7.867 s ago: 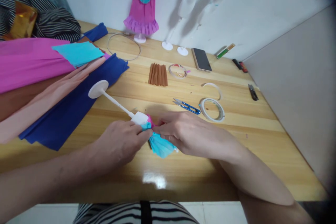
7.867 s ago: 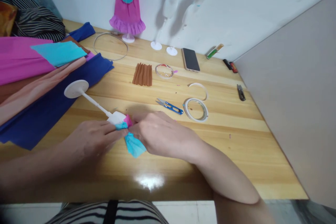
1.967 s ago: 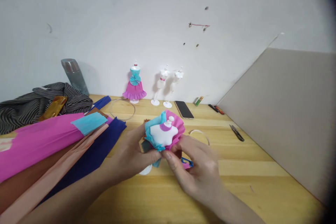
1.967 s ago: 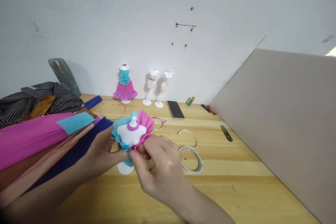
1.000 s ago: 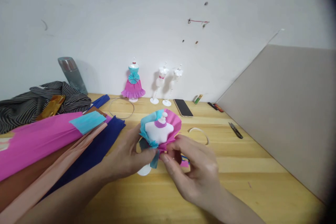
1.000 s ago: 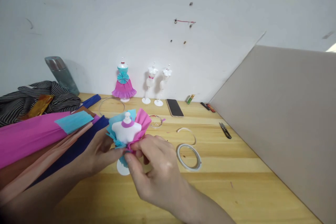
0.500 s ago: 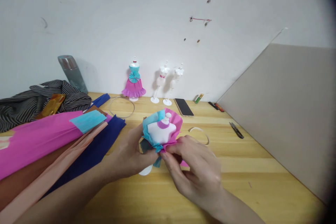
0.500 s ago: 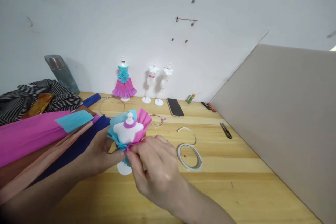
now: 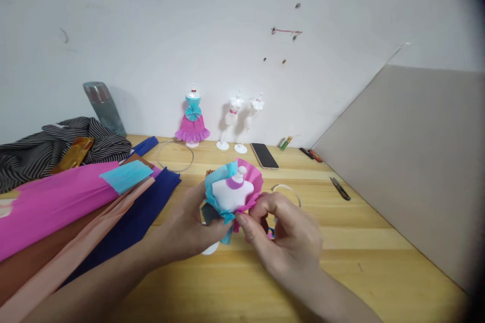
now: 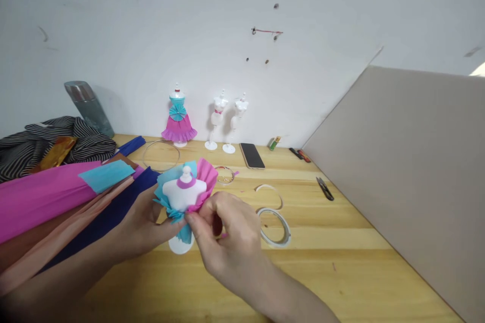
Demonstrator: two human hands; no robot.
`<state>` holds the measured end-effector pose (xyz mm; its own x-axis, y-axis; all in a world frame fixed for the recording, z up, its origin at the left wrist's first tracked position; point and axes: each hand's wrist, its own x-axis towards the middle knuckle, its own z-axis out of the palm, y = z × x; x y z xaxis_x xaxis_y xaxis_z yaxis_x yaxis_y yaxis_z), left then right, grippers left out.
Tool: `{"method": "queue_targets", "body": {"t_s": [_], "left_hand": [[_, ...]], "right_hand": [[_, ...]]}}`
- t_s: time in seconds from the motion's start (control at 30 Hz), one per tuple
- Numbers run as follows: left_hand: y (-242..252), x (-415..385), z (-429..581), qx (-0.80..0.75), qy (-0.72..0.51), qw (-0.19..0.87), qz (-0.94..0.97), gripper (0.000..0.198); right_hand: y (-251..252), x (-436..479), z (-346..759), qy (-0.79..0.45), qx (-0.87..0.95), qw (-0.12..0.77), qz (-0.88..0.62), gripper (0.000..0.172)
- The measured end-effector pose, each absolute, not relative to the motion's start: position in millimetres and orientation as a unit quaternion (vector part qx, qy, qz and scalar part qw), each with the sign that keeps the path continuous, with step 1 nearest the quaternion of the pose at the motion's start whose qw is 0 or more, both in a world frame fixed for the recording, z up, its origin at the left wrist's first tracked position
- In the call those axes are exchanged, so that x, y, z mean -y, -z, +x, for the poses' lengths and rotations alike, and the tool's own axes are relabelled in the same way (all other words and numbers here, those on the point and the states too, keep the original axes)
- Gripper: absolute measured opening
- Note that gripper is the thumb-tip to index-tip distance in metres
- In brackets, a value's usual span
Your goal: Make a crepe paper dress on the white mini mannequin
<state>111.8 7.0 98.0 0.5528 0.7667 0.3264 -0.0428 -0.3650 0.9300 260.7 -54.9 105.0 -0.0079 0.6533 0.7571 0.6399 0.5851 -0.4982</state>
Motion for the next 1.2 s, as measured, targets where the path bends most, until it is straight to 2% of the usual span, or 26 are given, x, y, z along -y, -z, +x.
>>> {"method": "queue_targets", "body": {"t_s": [0.23,0.43,0.73,1.03,1.2], "left_hand": [[-104.3,-5.2,113.5,-0.269,-0.397,0.536,0.695,0.02],[-103.3,-7.2,112.5,-0.262,-0.397,0.512,0.716,0.014],[-95.3,-8.2,110.1,-0.261,-0.398,0.498,0.725,0.02],[-104.5,-5.5,115.7,-0.261,-0.406,0.49,0.726,0.012],[-108.4,-5.6,116.7,-0.245,-0.401,0.5,0.728,0.016]], "right_hand": [[-107.6,57.9,266.2,-0.067,0.702,0.558,-0.438,0.015],[-106.6,58.1,267.8,-0.092,0.693,0.553,-0.453,0.016],[-108.2,57.8,261.4,0.006,0.731,0.521,-0.44,0.016],[-110.3,57.8,257.4,-0.001,0.724,0.537,-0.433,0.018],[-108.9,56.7,257.2,-0.013,0.722,0.551,-0.418,0.016]]}}
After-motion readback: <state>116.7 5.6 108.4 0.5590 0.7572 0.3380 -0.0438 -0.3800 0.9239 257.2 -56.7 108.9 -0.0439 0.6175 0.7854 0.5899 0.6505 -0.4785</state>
